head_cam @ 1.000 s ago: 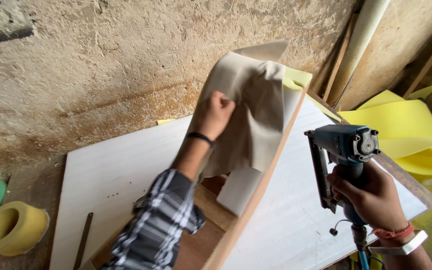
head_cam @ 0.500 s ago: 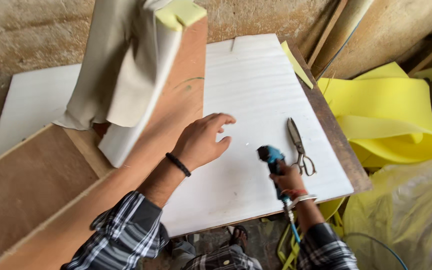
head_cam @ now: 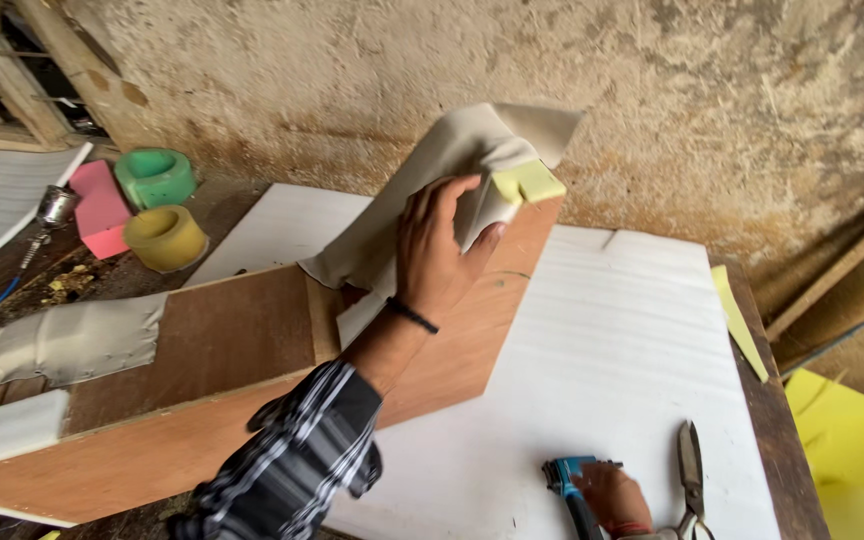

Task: The person stretches a tufted beige fabric over a wooden chair frame with foam padding and staples it in place using a pneumatic nail gun. They pull and tuck the fabric around the frame edges, reposition the frame, and trim excess fabric with shears.

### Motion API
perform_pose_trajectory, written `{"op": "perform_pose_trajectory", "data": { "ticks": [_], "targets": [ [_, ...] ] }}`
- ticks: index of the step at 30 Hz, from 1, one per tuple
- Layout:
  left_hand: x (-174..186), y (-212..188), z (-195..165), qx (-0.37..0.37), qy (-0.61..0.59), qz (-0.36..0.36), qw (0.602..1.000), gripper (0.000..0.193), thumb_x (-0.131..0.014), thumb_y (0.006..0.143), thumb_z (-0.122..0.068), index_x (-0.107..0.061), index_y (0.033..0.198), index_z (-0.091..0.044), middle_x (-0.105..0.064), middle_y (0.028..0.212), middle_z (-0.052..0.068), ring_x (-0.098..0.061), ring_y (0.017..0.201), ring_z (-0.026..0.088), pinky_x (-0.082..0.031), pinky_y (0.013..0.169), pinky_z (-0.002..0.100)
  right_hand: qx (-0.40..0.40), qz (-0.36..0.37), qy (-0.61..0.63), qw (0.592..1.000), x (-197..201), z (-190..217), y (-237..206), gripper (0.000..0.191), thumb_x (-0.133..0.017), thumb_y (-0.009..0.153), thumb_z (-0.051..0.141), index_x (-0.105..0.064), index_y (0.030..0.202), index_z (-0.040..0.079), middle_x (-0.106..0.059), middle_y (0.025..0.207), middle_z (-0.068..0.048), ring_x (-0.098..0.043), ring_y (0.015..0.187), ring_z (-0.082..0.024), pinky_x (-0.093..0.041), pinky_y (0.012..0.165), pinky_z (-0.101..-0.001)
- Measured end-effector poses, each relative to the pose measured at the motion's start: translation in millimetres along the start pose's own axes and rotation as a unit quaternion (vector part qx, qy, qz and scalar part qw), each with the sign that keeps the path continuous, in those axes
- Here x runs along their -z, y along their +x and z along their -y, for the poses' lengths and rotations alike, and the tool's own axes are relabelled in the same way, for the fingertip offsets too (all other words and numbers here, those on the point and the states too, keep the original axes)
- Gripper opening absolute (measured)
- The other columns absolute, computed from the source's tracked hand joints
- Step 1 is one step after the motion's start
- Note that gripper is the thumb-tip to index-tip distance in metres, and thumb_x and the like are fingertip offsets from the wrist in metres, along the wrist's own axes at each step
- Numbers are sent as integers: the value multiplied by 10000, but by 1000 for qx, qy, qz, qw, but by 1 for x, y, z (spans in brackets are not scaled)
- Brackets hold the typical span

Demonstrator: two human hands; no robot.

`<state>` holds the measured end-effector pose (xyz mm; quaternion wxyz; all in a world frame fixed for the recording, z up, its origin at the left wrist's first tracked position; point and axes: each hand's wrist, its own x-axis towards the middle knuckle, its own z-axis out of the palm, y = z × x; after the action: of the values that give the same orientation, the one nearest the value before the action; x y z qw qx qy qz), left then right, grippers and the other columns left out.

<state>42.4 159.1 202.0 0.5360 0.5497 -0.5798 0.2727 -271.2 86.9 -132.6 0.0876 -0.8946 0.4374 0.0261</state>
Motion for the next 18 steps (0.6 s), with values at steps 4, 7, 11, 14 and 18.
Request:
{"op": "perform_pose_trajectory", "data": {
  "ticks": [4,7,11,14,18],
  "targets": [
    [-36,26,40,60,-30,9,998,437,-789,876,-286,-640,1220,-63,-673,1201,168,-640,1093,371,-533,908,460,-118,-113,404,900,98,30,36,318,-761,883,220,-781,1180,107,-825,1079,-88,-778,972,-167,-606,873,-324],
    [-59,34,57,113,-47,-4,992,193,-717,963,-260,-705,1082,-109,-730,1078,125,-699,985,347,-567,829,432,9,-217,561,799,183,62,56,382,-736,888,105,-723,1251,-14,-791,1155,-133,-722,1070,-204,-572,940,-331],
    [-76,26,51,159,-15,-55,986,127,-673,1004,-223,-696,964,-104,-725,916,131,-692,841,380,-537,715,471,174,-213,658,701,255,105,108,708,-707,853,43,-436,1504,-19,-603,1440,-83,-586,1307,-189,-534,1026,-322],
    [-75,17,40,201,-47,-45,977,162,-636,1020,-258,-686,991,-107,-726,962,100,-695,877,351,-540,745,466,201,-193,699,658,255,132,151,661,-766,869,73,-487,1458,-33,-632,1389,-92,-599,1268,-170,-522,1038,-297],
    [-55,5,23,127,-82,-18,988,259,-578,1062,-311,-645,1152,-77,-710,1161,124,-680,1092,353,-548,916,447,203,-199,752,594,236,139,168,569,-839,833,107,-615,1328,-62,-723,1238,-120,-681,1098,-170,-561,971,-327]
  ]
}}
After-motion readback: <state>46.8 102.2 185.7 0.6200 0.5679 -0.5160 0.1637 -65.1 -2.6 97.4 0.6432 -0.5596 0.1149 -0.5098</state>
